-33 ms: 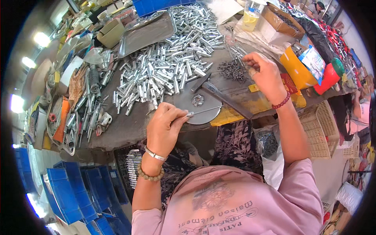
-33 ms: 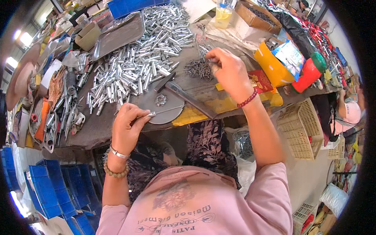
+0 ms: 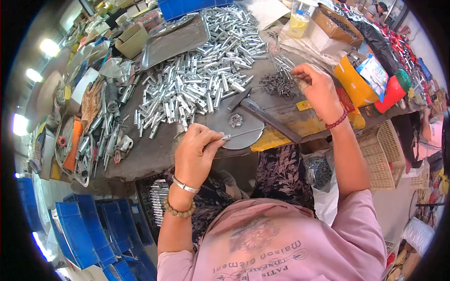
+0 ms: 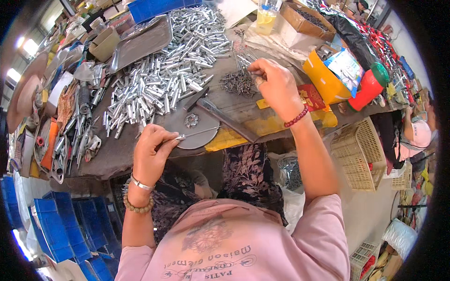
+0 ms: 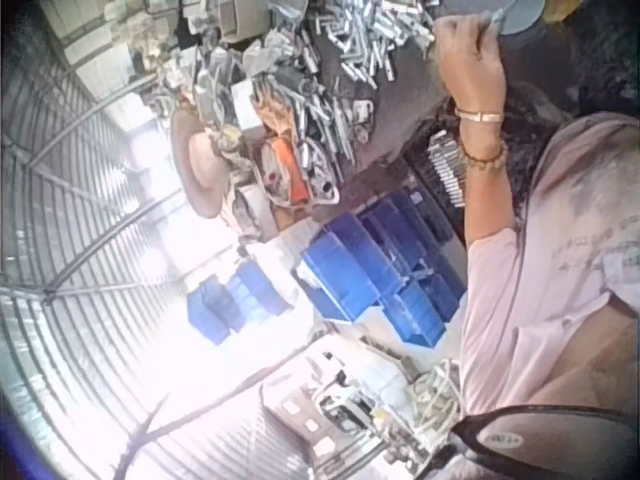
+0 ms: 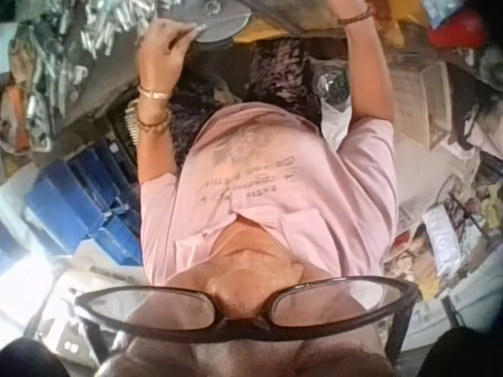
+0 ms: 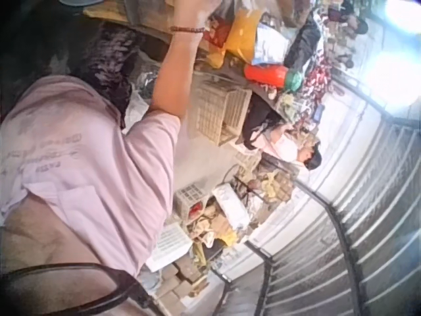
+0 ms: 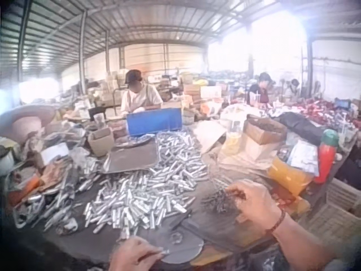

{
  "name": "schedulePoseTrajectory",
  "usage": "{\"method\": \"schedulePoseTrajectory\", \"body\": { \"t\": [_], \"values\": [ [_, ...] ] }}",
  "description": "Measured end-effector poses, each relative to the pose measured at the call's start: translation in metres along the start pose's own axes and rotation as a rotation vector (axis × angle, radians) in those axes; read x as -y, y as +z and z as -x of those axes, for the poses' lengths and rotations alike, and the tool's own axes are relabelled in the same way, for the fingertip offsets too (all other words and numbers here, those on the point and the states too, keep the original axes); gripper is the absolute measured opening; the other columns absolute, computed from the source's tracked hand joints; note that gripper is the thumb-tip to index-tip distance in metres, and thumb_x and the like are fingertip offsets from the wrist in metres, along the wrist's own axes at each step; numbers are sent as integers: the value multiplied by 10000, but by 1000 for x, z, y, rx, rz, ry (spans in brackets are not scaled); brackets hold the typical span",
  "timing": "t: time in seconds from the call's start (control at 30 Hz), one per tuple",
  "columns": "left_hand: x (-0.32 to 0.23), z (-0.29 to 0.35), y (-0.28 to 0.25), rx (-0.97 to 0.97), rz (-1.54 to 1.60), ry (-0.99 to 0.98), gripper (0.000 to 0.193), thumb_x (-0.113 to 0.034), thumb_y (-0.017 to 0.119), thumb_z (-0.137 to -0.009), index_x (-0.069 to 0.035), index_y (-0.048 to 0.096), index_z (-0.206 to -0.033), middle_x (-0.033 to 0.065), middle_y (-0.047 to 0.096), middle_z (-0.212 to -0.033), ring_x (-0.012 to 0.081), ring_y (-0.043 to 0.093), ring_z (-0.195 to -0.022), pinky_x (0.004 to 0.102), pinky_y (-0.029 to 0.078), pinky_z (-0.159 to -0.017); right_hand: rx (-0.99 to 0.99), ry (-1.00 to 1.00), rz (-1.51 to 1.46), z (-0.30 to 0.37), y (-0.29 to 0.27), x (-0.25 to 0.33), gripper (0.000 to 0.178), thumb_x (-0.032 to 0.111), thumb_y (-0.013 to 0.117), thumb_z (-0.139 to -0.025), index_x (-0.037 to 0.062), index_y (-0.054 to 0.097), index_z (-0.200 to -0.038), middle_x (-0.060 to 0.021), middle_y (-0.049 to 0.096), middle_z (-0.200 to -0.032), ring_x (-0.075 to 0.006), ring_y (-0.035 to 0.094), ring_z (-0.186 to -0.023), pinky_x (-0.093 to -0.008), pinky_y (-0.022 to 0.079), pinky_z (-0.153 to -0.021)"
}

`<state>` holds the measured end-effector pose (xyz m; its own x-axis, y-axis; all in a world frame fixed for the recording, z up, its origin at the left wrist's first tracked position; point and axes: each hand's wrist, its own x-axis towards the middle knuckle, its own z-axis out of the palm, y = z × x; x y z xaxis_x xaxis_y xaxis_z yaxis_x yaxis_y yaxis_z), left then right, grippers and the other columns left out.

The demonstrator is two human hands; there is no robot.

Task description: The person assembles metal components by inserting metal pins into sleeves, pressing and hammering them on an anvil, and placing the finished pieces into a slotted tray.

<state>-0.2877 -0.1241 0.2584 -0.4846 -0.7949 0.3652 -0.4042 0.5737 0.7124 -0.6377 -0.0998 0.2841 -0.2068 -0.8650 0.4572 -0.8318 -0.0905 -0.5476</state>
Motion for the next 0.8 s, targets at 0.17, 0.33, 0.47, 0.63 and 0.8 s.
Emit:
{"method": "schedulePoseTrajectory", "body": {
  "t": [0.17, 0.33, 0.47, 0.63, 0.8],
  "values": [
    [-1, 1, -2, 13, 8, -10, 133, -1, 803, -866, -7, 780, -997, 89, 631, -920, 228, 629, -820, 319, 486, -725, 107, 136, 103, 9, -9, -14, 231, -55, 692, -867, 48, 751, -1065, -118, 759, -1023, -253, 747, -950, -365, 573, -840],
    [4, 2, -1, -34, -3, 34, 120, -56, 817, -884, -51, 786, -1000, 78, 634, -920, 243, 643, -769, 340, 501, -679, 167, 113, 164, 26, -9, -15, 170, 68, 751, -838, 77, 762, -1007, -112, 733, -1008, -315, 730, -947, -425, 573, -843],
    [-1, 2, -1, -18, 14, -7, 151, 21, 811, -849, -7, 782, -995, 85, 641, -920, 222, 642, -846, 317, 503, -754, 163, 100, 197, 33, 1, -11, 174, 91, 778, -830, 95, 768, -1003, -95, 729, -1022, -311, 729, -955, -431, 575, -848],
    [0, 3, 0, -30, 8, 1, 144, 12, 811, -854, -9, 786, -995, 84, 639, -914, 222, 640, -847, 320, 504, -755, 160, -38, 360, 32, 7, -4, 174, 131, 807, -823, 112, 771, -993, -81, 723, -1032, -318, 723, -981, -444, 572, -848],
    [0, 3, -1, -22, -5, -8, 148, 5, 805, -861, -20, 791, -1007, 79, 639, -933, 214, 640, -841, 312, 503, -748, 140, -70, 303, 29, 7, 18, 199, 64, 765, -826, 84, 741, -1022, -103, 713, -1017, -325, 719, -946, -431, 570, -822]
  ]
}}
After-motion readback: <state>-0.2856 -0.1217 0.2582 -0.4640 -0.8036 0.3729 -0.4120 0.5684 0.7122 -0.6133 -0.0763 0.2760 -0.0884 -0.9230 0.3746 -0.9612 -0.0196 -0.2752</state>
